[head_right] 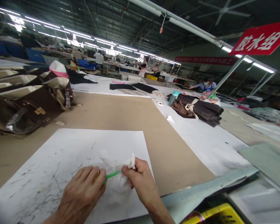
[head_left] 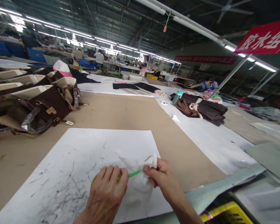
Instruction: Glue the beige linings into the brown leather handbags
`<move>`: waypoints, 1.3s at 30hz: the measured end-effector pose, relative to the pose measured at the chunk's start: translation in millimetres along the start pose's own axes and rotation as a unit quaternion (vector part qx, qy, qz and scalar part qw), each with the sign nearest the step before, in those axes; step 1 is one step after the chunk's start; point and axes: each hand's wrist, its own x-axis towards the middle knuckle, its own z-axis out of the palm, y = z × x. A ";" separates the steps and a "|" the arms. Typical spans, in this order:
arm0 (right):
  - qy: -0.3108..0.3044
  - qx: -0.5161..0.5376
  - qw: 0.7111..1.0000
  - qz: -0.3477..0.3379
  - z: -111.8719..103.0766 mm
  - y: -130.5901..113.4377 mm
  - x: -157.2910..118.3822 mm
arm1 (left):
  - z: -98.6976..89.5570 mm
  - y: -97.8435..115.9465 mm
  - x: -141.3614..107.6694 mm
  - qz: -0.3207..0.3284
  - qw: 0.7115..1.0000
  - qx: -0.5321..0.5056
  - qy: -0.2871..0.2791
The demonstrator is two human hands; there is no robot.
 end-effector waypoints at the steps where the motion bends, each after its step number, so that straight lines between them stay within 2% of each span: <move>1: -0.017 0.023 1.000 0.010 -1.0 2.9 2.5 | 0.3 -0.5 -0.9 0.007 1.000 0.000 -0.002; 6: -0.056 0.099 0.992 0.050 -4.6 15.0 9.9 | -0.3 -3.0 -5.4 0.028 0.999 0.004 -0.023; 10: -0.097 0.136 0.981 0.096 -11.7 15.3 9.3 | -2.6 -4.8 -1.9 0.050 0.999 0.003 -0.004; 15: -0.141 0.136 0.972 0.129 -18.2 12.5 3.5 | -3.5 -6.7 2.6 0.055 0.997 -0.034 0.052; 19: -0.131 0.100 0.978 0.129 -18.3 15.4 -3.2 | -3.6 -9.0 -1.5 0.082 0.995 -0.049 0.033; 22: -0.075 0.026 0.992 0.095 -23.8 17.7 -7.0 | -3.7 -10.7 -4.0 0.057 0.996 -0.056 0.040; 25: 0.036 -0.089 0.995 0.039 -41.1 14.7 -11.1 | -4.7 -12.7 -1.9 0.021 0.996 -0.062 0.056; 28: 0.155 -0.203 0.967 -0.022 -73.5 4.2 -15.6 | -6.7 -12.6 3.0 -0.005 0.995 -0.092 0.042; 31: 0.268 -0.302 0.912 -0.069 -118.3 -7.6 -15.0 | -8.0 -7.6 7.7 -0.035 0.984 -0.171 0.033; 33: 0.332 -0.360 0.868 -0.086 -150.1 -10.9 -9.8 | -7.9 -1.1 11.6 -0.073 0.965 -0.249 0.024; 35: 0.377 -0.407 0.826 -0.094 -179.8 -7.7 -1.8 | -6.4 8.3 17.1 -0.133 0.930 -0.343 -0.005; 37: 0.395 -0.446 0.798 -0.093 -205.6 2.7 6.8 | -3.1 20.3 24.7 -0.224 0.868 -0.441 -0.041; 39: 0.395 -0.472 0.783 -0.084 -227.2 19.4 14.3 | 2.2 33.9 33.8 -0.324 0.783 -0.525 -0.079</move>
